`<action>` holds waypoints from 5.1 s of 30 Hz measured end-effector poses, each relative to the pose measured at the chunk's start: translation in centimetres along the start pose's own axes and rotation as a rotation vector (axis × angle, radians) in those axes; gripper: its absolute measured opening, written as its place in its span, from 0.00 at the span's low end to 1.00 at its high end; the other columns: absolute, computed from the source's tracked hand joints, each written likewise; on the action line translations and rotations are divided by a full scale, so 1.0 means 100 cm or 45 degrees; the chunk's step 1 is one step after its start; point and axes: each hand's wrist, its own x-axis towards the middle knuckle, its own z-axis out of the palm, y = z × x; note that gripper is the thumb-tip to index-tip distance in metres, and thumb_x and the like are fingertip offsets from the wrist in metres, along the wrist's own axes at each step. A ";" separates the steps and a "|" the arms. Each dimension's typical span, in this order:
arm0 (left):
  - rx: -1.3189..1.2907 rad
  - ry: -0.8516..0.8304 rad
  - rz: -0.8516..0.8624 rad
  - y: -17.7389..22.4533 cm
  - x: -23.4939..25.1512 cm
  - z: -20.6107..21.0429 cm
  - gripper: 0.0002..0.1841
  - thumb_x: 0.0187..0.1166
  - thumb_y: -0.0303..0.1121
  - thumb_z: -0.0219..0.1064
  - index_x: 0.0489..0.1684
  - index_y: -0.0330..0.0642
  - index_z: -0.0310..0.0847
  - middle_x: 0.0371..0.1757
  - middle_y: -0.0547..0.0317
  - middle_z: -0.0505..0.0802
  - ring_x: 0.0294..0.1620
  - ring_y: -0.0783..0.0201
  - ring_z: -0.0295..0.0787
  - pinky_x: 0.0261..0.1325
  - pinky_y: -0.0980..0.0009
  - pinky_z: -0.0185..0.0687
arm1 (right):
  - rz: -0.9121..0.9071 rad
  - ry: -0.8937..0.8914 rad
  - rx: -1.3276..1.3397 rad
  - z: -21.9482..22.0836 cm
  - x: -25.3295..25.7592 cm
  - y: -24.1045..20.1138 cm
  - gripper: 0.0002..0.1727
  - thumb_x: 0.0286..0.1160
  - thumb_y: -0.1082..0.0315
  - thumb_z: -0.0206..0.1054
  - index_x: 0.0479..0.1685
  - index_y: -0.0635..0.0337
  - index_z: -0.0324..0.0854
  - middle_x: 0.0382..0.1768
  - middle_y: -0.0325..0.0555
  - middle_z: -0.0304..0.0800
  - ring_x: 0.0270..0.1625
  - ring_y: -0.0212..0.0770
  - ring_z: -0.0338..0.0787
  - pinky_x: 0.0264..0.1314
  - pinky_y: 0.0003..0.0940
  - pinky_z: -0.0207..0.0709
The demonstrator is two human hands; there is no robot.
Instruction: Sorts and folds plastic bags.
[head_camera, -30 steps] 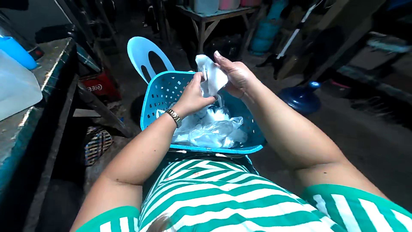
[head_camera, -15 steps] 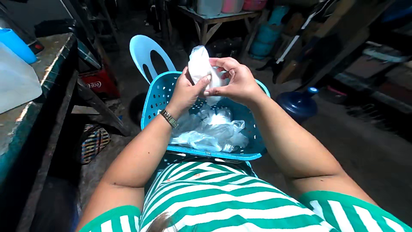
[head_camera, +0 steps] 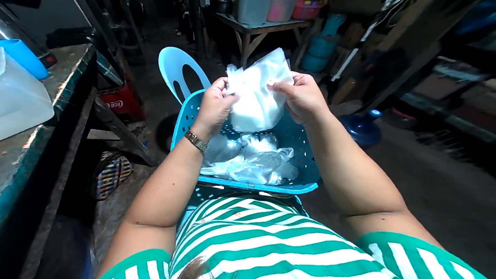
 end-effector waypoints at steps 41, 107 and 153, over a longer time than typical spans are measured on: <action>1.216 -0.484 -0.219 -0.017 0.025 0.019 0.16 0.87 0.37 0.64 0.60 0.34 0.85 0.56 0.44 0.93 0.59 0.51 0.89 0.67 0.48 0.79 | 0.485 -0.572 -2.178 -0.009 -0.018 0.021 0.09 0.79 0.79 0.60 0.40 0.74 0.86 0.49 0.70 0.90 0.56 0.72 0.89 0.49 0.70 0.78; -0.067 -0.502 -0.151 0.006 0.029 -0.025 0.13 0.90 0.28 0.50 0.38 0.48 0.80 0.30 0.72 0.91 0.33 0.79 0.88 0.42 0.79 0.87 | 0.169 -0.651 0.428 0.008 0.019 0.022 0.19 0.95 0.55 0.42 0.50 0.50 0.79 0.36 0.30 0.92 0.41 0.25 0.92 0.49 0.25 0.87; 1.949 -0.867 -0.639 -0.006 0.033 -0.024 0.28 0.66 0.33 0.83 0.67 0.36 0.83 0.59 0.34 0.89 0.63 0.35 0.85 0.66 0.32 0.75 | -0.303 -0.194 -1.505 0.019 0.043 0.047 0.16 0.71 0.66 0.77 0.57 0.59 0.89 0.60 0.64 0.87 0.67 0.68 0.84 0.59 0.67 0.78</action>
